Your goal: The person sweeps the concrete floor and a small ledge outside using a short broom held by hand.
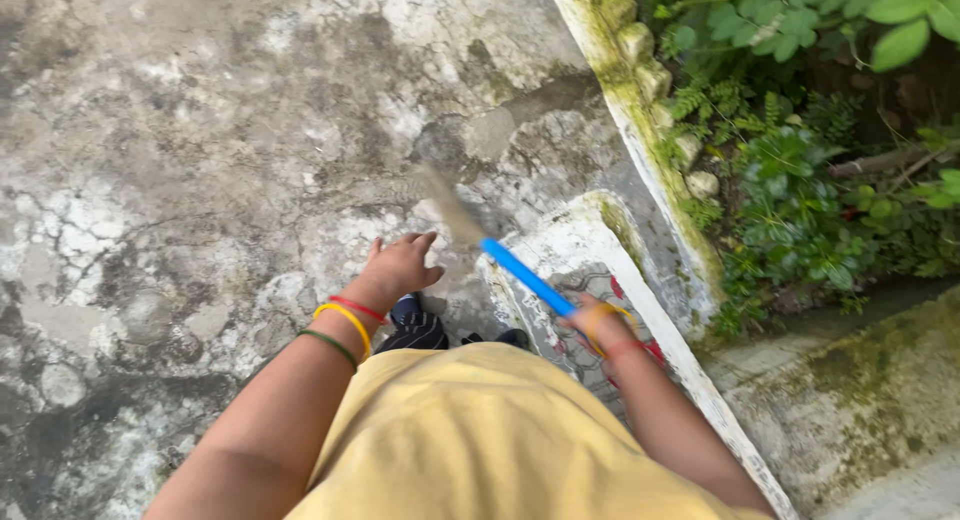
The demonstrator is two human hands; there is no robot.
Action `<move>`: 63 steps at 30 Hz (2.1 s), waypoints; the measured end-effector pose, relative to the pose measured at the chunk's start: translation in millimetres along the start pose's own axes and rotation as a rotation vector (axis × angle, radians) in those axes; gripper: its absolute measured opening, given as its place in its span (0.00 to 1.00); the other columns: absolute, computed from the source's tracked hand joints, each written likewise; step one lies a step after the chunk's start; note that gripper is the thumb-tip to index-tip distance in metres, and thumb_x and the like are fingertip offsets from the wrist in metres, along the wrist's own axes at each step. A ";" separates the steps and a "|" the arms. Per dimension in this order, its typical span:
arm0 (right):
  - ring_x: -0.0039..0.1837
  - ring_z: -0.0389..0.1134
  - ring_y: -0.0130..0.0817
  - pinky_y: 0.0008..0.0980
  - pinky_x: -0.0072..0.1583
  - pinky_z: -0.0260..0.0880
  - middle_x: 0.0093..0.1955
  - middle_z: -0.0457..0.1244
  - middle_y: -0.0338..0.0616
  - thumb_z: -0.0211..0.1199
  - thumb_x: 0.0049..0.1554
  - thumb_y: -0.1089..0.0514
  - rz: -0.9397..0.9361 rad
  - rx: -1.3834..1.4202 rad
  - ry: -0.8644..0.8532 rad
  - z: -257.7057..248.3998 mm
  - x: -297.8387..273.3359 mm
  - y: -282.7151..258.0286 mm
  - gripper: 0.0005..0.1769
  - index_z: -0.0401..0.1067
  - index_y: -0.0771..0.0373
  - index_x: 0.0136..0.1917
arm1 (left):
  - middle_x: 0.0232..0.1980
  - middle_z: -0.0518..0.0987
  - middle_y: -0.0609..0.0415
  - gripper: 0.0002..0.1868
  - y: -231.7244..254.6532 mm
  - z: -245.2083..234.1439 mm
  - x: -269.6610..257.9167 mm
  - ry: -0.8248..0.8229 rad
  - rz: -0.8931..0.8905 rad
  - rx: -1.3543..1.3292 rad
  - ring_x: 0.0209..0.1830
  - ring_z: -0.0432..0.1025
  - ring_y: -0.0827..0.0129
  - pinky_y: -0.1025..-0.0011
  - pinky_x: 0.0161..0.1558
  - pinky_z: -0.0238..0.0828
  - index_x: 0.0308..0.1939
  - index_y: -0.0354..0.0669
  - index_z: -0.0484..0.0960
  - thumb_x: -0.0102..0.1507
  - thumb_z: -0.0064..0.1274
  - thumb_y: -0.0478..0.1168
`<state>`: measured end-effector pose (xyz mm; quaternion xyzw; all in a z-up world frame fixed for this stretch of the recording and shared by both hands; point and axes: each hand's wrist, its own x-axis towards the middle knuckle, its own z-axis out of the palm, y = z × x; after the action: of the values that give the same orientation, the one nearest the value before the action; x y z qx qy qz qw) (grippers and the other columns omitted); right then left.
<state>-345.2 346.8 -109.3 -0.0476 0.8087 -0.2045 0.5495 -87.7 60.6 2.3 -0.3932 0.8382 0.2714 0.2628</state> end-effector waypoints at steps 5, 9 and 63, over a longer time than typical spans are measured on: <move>0.37 0.71 0.38 0.41 0.43 0.71 0.36 0.71 0.47 0.64 0.52 0.50 0.163 -0.861 0.025 -42.4 -0.1 90.3 0.11 0.80 0.57 0.42 | 0.79 0.60 0.55 0.42 -19.4 -9.8 22.6 -0.043 -0.006 -0.015 0.77 0.58 0.60 0.36 0.76 0.32 0.79 0.59 0.55 0.63 0.50 0.61; 0.35 0.71 0.44 0.47 0.41 0.72 0.35 0.70 0.53 0.63 0.46 0.59 0.397 -0.623 -0.010 -35.0 -14.4 99.1 0.06 0.76 0.63 0.35 | 0.78 0.62 0.55 0.42 -38.2 -17.2 34.0 -0.053 0.000 -0.047 0.78 0.57 0.61 0.36 0.76 0.35 0.78 0.59 0.57 0.63 0.50 0.61; 0.43 0.71 0.43 0.47 0.50 0.72 0.48 0.71 0.50 0.72 0.51 0.40 0.636 -0.297 -0.053 73.0 -70.4 20.5 0.26 0.80 0.61 0.54 | 0.75 0.65 0.52 0.41 -158.0 -114.1 87.6 -0.019 0.206 -0.033 0.74 0.62 0.57 0.36 0.74 0.39 0.76 0.59 0.61 0.61 0.53 0.60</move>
<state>-248.3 366.4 -78.7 0.1219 0.7896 0.0979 0.5934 -35.3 -146.0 -12.8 -0.3067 0.8671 0.3145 0.2348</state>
